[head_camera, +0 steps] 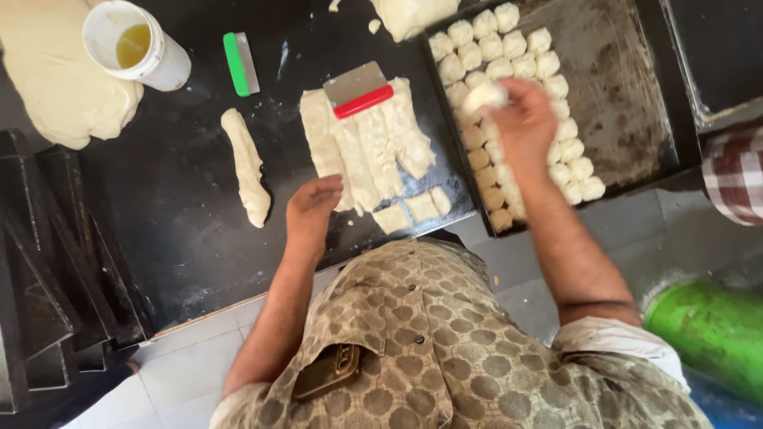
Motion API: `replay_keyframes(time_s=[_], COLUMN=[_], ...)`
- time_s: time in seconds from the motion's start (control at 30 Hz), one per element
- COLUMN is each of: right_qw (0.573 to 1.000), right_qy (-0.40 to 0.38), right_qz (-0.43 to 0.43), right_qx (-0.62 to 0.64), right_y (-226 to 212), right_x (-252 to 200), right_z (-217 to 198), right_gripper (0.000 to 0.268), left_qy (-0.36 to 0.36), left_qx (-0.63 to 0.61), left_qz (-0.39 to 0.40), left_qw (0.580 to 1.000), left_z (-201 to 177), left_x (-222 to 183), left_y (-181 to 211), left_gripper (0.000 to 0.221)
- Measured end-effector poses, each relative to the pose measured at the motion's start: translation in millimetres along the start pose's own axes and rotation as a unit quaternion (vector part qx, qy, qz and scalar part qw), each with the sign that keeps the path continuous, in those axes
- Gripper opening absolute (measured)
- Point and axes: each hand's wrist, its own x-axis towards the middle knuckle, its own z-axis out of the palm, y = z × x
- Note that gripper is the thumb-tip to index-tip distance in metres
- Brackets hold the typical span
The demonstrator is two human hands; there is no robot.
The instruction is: The person picks up small pieces of dough from a table, rolls and pinches them into round balls by hand, and places the shaped balls onto a metal tray.
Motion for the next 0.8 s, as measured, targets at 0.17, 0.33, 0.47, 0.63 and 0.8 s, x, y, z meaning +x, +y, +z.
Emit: replay_keyframes(time_s=[0.17,0.33,0.47,0.63,0.8], right_qw=[0.971,0.963,0.978,0.893,0.932], right_qy=[0.081,0.206,0.152,0.050,-0.255], right_qz=[-0.225,-0.050,-0.012,-0.267,-0.080], right_qx=[0.008,0.168,-0.143,-0.358,-0.243], right_y=[-4.2,80.9,148.4,123.4,68.1], right_x=[116.1,200.8,183.6,114.3,-37.2], right_z=[-80.2,-111.2,-94.8,-78.4,3.9], right_gripper=[0.027,0.007,0.008,0.019,0.004], left_qy=[0.076,0.106,0.116,0.135,0.047], left_qx=[-0.025,-0.044,-0.058,-0.041,-0.003], left_qz=[-0.020,-0.063,-0.063,-0.035,-0.015], left_qw=[0.997,0.991,0.989,0.989,0.999], left_z=[22.1,48.5,48.6,36.4,32.4], left_x=[-23.3,-42.8,-58.9,-50.5,-36.0], left_y=[-4.4,-10.0,-12.6,-15.4,-15.0], left_gripper=[0.023,0.020,0.017,0.017,0.022])
